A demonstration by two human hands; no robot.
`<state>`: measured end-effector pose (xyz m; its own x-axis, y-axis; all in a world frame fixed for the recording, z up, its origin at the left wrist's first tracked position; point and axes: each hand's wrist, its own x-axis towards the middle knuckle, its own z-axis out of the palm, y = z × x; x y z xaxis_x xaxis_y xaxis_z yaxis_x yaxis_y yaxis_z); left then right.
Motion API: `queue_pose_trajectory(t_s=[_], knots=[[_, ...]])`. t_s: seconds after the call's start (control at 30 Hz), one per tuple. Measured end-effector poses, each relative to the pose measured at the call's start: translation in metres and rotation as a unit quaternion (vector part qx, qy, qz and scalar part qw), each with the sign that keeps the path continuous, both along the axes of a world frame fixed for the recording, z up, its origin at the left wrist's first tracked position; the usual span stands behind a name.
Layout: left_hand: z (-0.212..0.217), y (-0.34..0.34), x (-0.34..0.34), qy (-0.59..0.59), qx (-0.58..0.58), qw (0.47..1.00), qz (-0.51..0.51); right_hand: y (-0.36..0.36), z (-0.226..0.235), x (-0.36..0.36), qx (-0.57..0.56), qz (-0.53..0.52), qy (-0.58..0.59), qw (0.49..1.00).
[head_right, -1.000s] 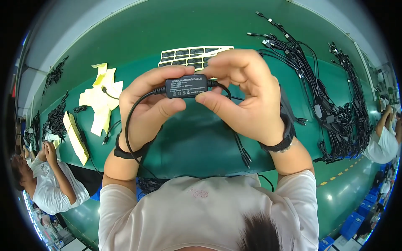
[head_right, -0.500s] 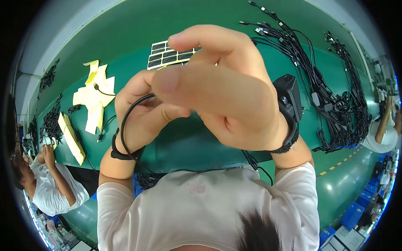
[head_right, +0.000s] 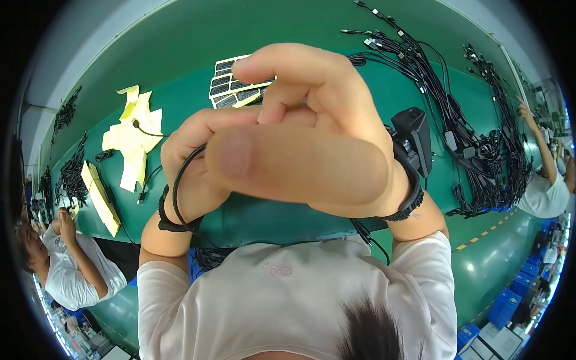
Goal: The person peels a label from a sheet, wraps it around the plastic housing of a USB charging cable, and presses it into place. After repeating this process with several cables, the person gathers them and places them into a blue bin.
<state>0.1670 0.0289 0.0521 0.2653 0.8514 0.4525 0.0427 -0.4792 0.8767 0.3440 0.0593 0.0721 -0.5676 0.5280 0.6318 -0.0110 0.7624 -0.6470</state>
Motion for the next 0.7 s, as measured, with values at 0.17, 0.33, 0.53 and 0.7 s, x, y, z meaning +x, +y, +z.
queue_pose_trajectory(t_s=[0.17,0.33,0.53,0.7], knots=[[0.0072,-0.0004,0.0001,0.048,0.025,0.998,0.034,-0.0023,0.0024,0.0014,-0.040,0.007,-0.020,0.999],[0.0018,0.0006,0.0014,-0.003,-0.007,1.000,0.029,-0.0001,-0.0040,-0.0024,-0.025,-0.009,0.044,0.999],[0.0009,0.0010,0.0064,-0.060,-0.020,0.998,0.030,0.0043,-0.0066,-0.0015,-0.025,0.026,0.072,0.997],[0.0000,0.0003,0.0047,-0.033,-0.041,0.998,0.037,0.0036,-0.0042,0.0017,-0.039,0.015,0.047,0.998]])
